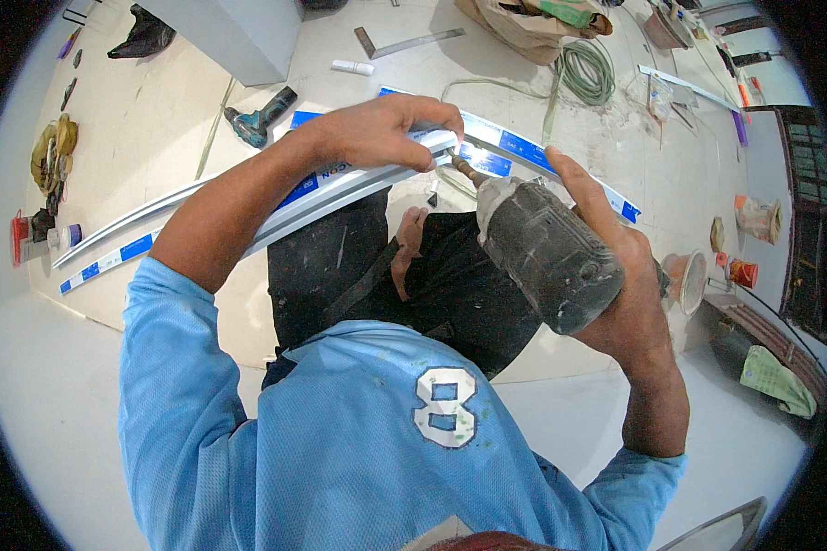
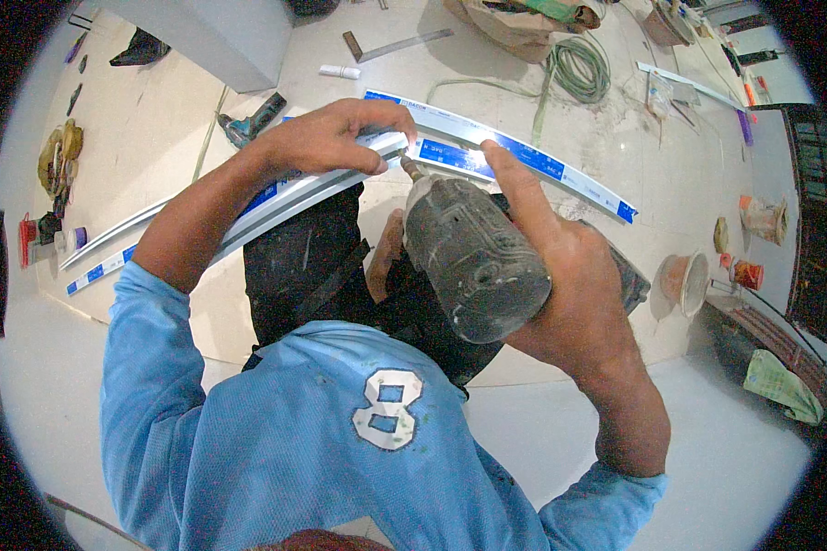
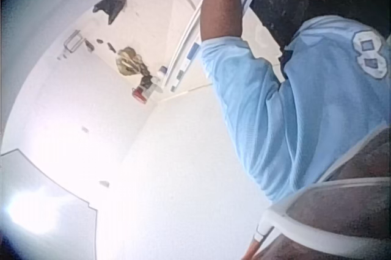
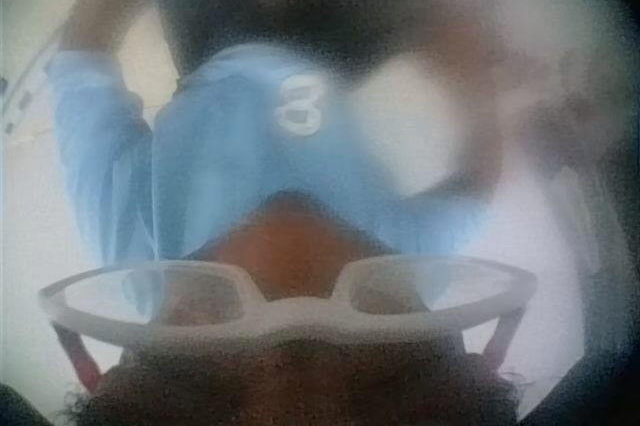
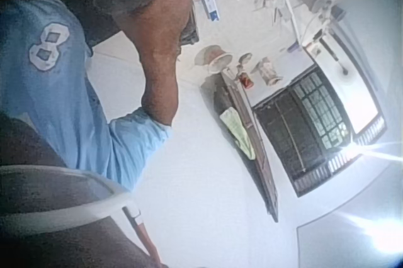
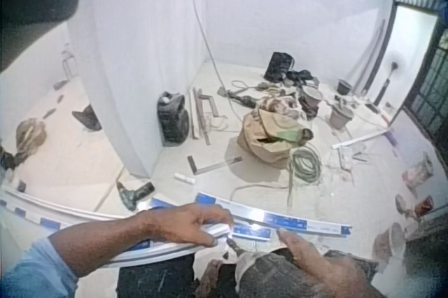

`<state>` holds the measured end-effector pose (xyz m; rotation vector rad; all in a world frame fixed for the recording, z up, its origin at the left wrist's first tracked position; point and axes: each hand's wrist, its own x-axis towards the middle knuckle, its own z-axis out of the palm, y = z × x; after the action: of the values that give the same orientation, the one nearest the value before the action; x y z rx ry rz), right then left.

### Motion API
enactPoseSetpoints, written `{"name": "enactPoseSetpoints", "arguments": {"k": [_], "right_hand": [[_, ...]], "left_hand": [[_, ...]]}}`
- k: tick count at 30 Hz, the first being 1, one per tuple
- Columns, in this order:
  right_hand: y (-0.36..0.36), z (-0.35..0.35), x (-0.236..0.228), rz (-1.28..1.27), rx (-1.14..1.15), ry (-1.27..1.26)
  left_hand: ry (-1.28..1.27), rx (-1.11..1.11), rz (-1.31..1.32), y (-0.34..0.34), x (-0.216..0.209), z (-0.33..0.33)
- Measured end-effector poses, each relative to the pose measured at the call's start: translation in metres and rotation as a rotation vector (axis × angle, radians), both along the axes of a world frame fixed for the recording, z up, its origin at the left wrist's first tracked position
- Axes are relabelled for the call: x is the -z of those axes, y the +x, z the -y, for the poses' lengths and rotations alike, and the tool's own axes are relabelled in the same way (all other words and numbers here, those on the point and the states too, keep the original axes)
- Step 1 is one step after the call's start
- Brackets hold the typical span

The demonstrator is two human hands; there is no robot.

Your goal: The person searches through a bag of hardware, then sits on the floor to assemble a metal profile. They use a drill, a yellow manual tool, a grinder, and pliers to cut, shape, and fasten the metal piece.

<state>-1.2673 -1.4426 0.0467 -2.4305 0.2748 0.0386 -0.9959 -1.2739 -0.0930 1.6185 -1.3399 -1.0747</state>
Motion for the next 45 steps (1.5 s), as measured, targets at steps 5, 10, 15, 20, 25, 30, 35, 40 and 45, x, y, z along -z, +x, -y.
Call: {"name": "enactPoseSetpoints", "arguments": {"k": [5, 10, 15, 20, 25, 30, 35, 40, 45], "right_hand": [[-0.004, -0.001, 0.003, 0.024, 0.004, 0.005], [-0.01, -0.003, -0.004, 0.049, 0.002, -0.041], [-0.017, -0.004, 0.001, 0.141, 0.001, -0.057], [-0.02, -0.003, 0.0, 0.16, 0.004, -0.056], [-0.03, -0.008, 0.004, 0.068, 0.041, -0.033], [-0.03, -0.008, 0.012, 0.173, -0.013, -0.067], [-0.03, -0.01, 0.014, 0.145, -0.01, -0.069], [-0.027, -0.009, 0.014, 0.157, -0.031, -0.095], [-0.03, -0.005, 0.024, 0.124, 0.003, -0.036]], "left_hand": [[0.103, -0.062, -0.017, 0.002, 0.001, -0.003], [0.096, -0.056, -0.06, 0.0, -0.007, -0.001], [0.033, -0.041, -0.014, 0.003, 0.006, 0.001], [0.185, -0.067, -0.076, 0.001, -0.006, 0.0], [0.027, 0.005, 0.016, 0.003, 0.001, 0.003], [0.09, -0.05, -0.035, -0.001, -0.002, 0.001], [0.092, -0.076, -0.003, -0.003, -0.004, 0.001], [0.053, -0.053, -0.023, -0.001, 0.002, 0.002], [0.081, -0.049, -0.013, -0.001, -0.001, 0.002]]}}
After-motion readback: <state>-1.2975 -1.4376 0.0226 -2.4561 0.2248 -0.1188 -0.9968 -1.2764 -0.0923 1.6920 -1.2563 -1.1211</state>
